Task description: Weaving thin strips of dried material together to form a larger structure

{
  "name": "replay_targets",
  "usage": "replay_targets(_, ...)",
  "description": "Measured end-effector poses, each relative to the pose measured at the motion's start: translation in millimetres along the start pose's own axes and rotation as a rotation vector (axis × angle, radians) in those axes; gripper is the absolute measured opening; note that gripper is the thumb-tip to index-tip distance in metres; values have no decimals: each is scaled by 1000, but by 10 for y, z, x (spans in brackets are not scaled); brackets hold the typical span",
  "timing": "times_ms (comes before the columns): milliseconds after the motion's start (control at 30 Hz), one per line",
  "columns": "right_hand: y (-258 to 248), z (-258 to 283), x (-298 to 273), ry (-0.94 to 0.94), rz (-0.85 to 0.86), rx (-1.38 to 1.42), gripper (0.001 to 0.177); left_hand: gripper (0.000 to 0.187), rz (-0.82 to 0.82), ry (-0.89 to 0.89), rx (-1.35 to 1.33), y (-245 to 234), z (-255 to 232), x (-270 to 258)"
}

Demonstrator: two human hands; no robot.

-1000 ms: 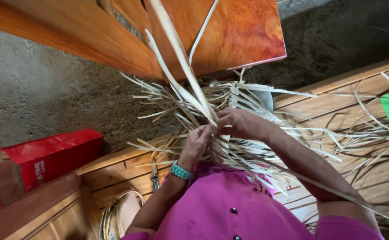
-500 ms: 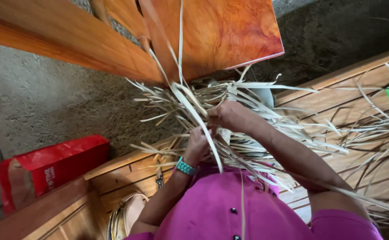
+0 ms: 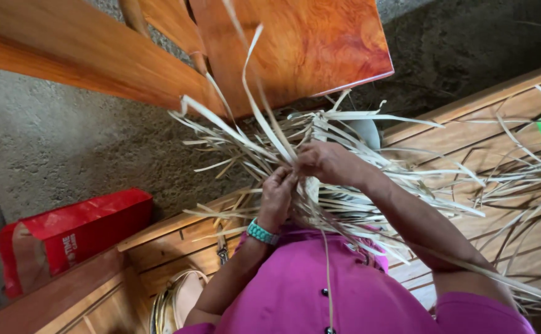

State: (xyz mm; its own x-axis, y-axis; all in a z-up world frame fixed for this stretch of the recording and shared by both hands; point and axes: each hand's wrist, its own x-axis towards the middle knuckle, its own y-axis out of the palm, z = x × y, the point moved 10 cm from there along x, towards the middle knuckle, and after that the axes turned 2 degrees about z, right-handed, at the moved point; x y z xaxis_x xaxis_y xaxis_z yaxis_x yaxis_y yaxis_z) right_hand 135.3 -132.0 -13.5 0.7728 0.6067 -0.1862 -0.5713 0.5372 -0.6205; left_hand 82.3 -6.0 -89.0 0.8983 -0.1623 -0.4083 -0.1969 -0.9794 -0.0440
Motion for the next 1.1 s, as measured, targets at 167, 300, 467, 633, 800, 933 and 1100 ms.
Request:
replay_targets(167,-212,335,-193,-52,-27,80,9,9,6,-211,-396,137,19,-12)
replay_targets(300,-214,198,-174,-32,-104,81,11,11,-26,-205,-435,112,341,54)
replay_targets(467,-122,-38,4,46,-204,-86,19,13,96,-3,42,58,-356,-52)
replay_targets(633,-272,51,22,51,-229,116,11,12,58,3,98,10,-337,-4)
replay_targets(800,-201,-90,-260,254,-192,-43,32,17,-5,-90,-135,38,-162,-2)
replay_targets(933,150,-233,-447,329,-84,-423,36,17,-6,-129,-206,38,-131,16)
replay_targets(1100,296,-337,-582,417,-73,-429,36,17,-4,-167,-322,78,-112,13)
